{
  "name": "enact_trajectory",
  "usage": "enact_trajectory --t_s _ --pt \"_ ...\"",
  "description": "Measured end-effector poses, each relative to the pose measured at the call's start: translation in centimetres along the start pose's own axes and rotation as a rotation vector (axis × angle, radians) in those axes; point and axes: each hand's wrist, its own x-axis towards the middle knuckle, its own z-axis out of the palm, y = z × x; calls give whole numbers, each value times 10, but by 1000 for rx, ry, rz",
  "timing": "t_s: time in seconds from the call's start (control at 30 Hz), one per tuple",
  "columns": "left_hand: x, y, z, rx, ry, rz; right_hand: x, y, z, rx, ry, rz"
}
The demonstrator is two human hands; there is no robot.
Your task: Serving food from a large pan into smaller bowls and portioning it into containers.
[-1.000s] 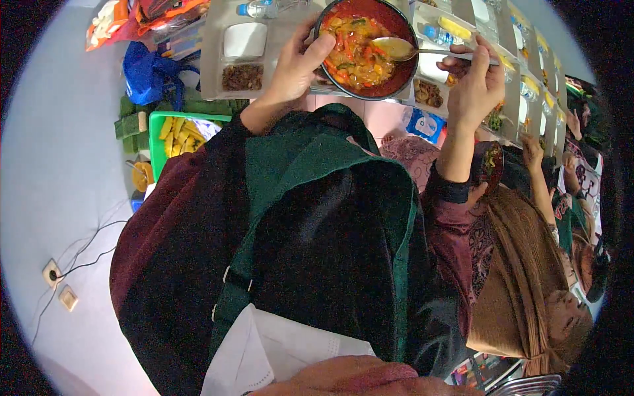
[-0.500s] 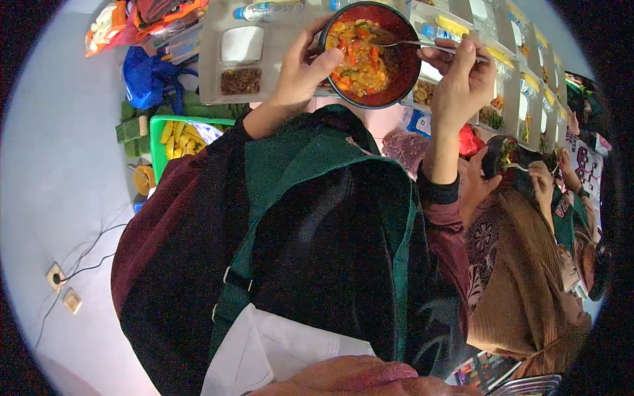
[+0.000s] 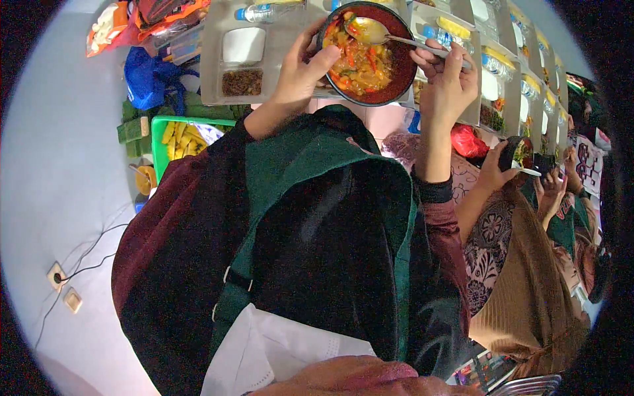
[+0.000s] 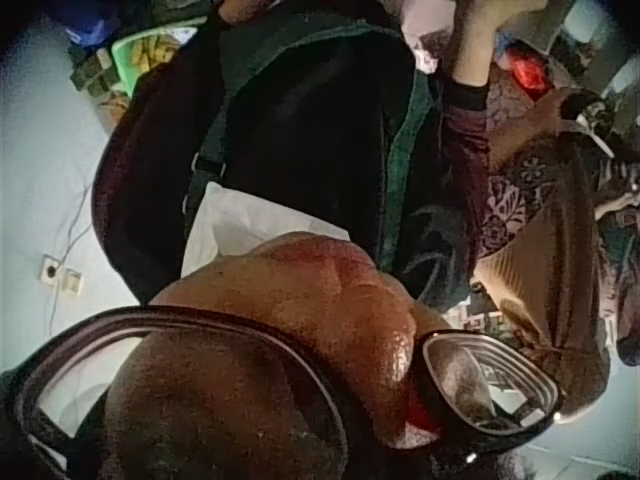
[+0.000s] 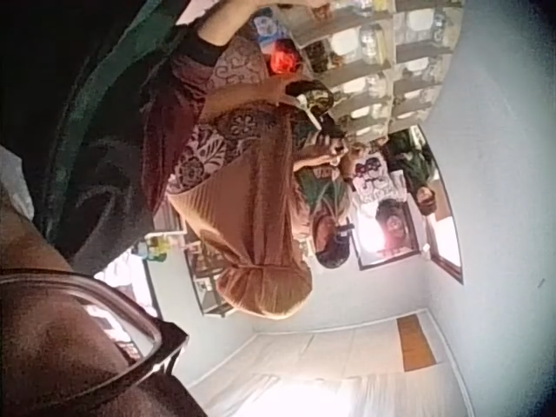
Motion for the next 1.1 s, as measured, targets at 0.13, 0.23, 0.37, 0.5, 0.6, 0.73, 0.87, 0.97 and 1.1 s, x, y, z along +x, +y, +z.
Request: enact_trajectory --t_s 0.13,0.23,0.37,0.5,0.6,0.73,0.87,0.97,1.1 --pt "0 -1 -7 -67 23 -61 1 -5 2 -35 7 15" --pt "1 -4 -7 -60 14 -52 3 -5 -4 6 -8 31" --pt "2 0 -4 3 6 -38 6 -17 -8 -29 14 -16" --pt "7 -10 -12 -64 -1 -35 4 -32 -12 -121 27 -98" --pt "7 -8 -17 -13 24 -16 -1 -39 -7 -278 35 -139" --pt "5 -5 -12 1 19 -24 -7 -38 -2 -392 -58 -145" --pt "6 -1 -8 66 -1 55 -9 -34 2 -421 -98 -137" --pt "2 8 -1 135 27 47 -9 -34 3 -445 -115 -160" --pt "1 10 -3 147 45 25 -5 -35 2 -476 -116 -205"
